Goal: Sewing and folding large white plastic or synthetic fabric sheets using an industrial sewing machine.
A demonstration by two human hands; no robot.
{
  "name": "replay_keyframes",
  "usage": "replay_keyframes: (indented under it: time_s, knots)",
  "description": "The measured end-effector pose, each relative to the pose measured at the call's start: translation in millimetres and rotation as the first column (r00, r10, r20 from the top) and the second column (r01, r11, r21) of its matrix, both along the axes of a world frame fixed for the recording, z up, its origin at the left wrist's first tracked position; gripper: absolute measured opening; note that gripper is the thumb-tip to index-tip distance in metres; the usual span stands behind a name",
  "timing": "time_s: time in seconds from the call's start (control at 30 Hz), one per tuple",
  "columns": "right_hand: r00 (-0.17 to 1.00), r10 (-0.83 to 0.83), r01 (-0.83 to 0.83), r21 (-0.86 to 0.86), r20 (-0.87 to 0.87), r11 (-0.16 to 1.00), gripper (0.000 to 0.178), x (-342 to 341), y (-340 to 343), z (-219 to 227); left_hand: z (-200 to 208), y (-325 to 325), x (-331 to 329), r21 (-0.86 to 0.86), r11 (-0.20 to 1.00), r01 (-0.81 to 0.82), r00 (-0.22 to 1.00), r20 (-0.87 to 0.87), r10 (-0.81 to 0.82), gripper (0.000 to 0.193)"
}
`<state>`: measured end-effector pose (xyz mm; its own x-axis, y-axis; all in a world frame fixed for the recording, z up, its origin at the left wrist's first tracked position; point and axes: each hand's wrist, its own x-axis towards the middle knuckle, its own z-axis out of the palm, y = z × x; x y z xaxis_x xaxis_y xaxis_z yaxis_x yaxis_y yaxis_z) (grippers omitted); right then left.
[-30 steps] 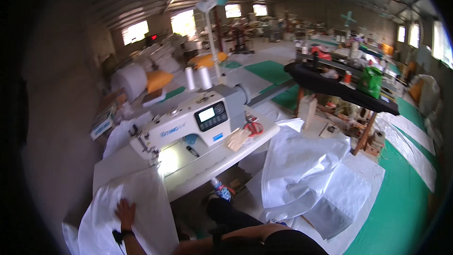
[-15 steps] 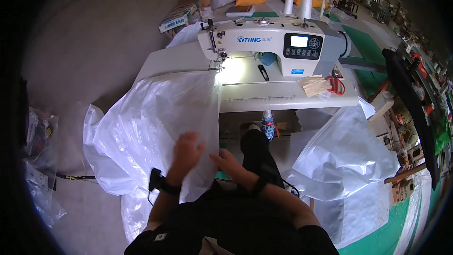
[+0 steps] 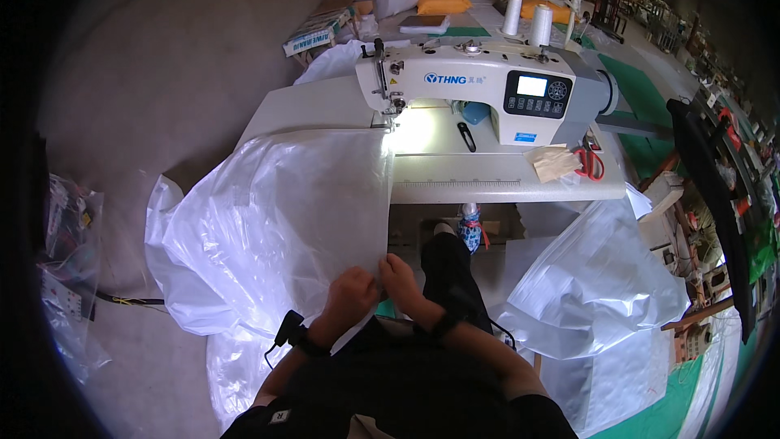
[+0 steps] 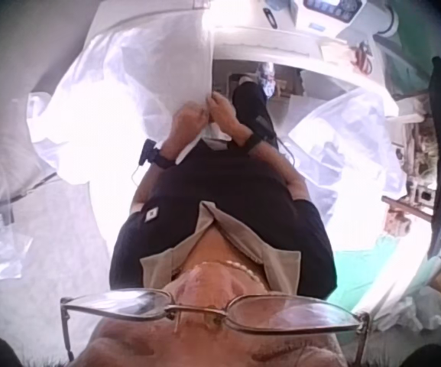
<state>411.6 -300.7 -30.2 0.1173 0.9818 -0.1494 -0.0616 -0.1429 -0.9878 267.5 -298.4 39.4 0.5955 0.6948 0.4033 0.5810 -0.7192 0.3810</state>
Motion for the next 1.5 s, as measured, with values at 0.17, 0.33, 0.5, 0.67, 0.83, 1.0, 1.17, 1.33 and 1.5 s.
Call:
replay_keyframes:
  time_s: [0.17, 0.33, 0.5, 0.67, 0.83, 1.0, 1.17, 1.33, 1.5]
  knots:
    - [0.986, -0.019, 0.011, -0.049, -0.167, 0.999, 0.033, -5.0, 1.6, 20.2, 2.7, -9.0, 9.8, -0.122, 0.991, 0.051, 0.997, 0.058, -0.044, 0.017]
    - [0.985, 0.041, -0.059, -0.104, -0.17, 0.993, 0.029, -1.0, 1.6, 34.1, 4.2, -11.8, 5.2, -0.077, 0.996, 0.042, 0.998, -0.038, -0.045, 0.021]
    - [0.997, -0.021, 0.021, -0.003, 0.075, 1.0, 0.028, -2.9, 9.9, 18.1, -4.1, -7.9, -4.0, -0.028, 0.998, 0.048, 0.99, -0.133, -0.051, 0.016]
    - [0.941, -0.108, 0.05, 0.184, 0.321, 0.982, 0.029, -11.7, 0.9, 2.8, -24.6, -25.8, 0.9, -0.014, 1.0, -0.026, 0.993, -0.114, 0.024, 0.017]
    - [0.925, -0.188, 0.109, 0.243, 0.331, 0.964, 0.051, -10.2, -13.1, 7.4, -40.1, -43.3, -7.2, -0.224, 0.956, -0.188, 0.975, -0.156, 0.156, 0.026]
    - [0.909, -0.173, 0.077, 0.255, 0.379, 0.964, 0.05, -7.9, 8.6, 1.8, -71.1, -37.1, -25.4, 0.022, 0.968, -0.249, 0.945, -0.212, 0.248, 0.021]
    - [0.846, -0.397, 0.152, 0.553, 0.356, 0.819, 0.048, -8.7, 53.3, -13.4, -99.2, -35.0, -47.7, 0.115, 0.944, -0.311, 0.94, -0.107, 0.323, 0.014]
    - [0.944, -0.289, 0.26, 0.178, 0.162, 0.949, 0.047, -4.2, 81.3, 7.2, -48.8, -36.6, -72.3, -0.126, 0.942, -0.312, 0.947, -0.124, 0.297, 0.006]
    - [0.642, -0.048, 0.01, 0.054, 0.765, 0.999, 0.058, 10.9, 102.3, 56.0, 37.5, -47.5, -58.1, -0.116, 0.993, -0.011, 0.981, -0.194, -0.012, 0.016]
